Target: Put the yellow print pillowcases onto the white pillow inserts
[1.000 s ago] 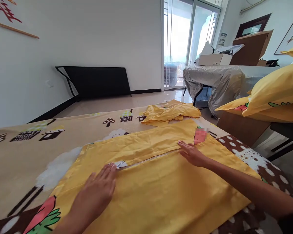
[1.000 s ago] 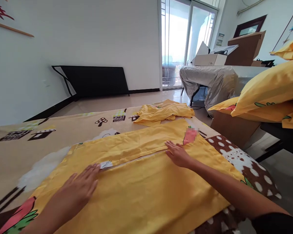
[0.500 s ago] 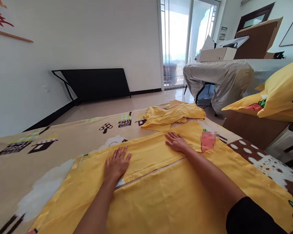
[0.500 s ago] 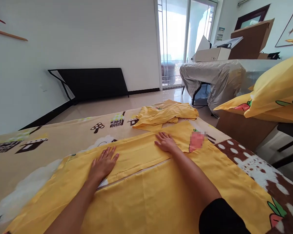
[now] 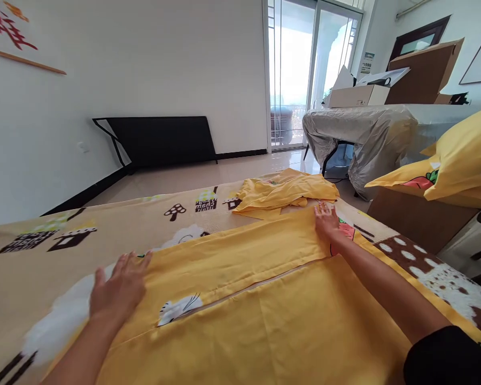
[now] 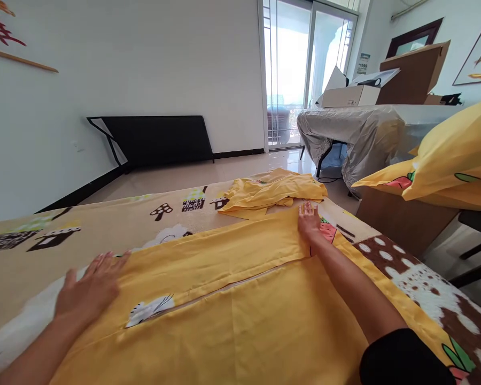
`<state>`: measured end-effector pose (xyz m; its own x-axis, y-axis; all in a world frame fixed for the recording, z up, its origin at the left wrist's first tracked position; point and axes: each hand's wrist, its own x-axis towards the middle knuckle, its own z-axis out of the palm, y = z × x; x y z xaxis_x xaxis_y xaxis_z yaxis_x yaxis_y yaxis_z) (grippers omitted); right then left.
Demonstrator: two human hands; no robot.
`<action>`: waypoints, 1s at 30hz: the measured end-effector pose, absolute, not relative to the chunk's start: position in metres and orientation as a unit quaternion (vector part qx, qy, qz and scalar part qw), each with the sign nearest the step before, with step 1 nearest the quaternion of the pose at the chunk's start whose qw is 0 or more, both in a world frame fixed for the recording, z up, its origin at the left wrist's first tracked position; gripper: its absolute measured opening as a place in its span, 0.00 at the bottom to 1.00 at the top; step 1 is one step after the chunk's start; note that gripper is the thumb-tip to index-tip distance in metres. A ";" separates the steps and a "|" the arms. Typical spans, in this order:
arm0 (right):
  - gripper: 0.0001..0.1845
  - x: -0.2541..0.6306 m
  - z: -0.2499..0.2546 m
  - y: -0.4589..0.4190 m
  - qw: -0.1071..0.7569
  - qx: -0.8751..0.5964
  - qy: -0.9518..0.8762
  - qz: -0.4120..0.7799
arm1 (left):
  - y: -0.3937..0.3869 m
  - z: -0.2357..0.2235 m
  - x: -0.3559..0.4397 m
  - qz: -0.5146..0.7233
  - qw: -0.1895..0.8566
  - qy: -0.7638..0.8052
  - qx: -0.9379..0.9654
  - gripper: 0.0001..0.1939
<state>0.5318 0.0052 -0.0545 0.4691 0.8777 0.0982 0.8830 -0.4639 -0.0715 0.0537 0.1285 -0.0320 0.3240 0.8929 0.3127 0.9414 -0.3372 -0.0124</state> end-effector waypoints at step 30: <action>0.33 0.423 -0.095 0.059 0.087 -0.718 -0.684 0.094 | 0.122 -0.090 0.202 -0.035 -0.069 -0.554 -0.829 0.32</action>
<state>0.4231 0.0593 -0.0947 0.0475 0.9987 -0.0161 0.9659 -0.0500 -0.2542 0.2015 0.1225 -0.0902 0.3829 0.9236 -0.0184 0.9140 -0.3759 0.1527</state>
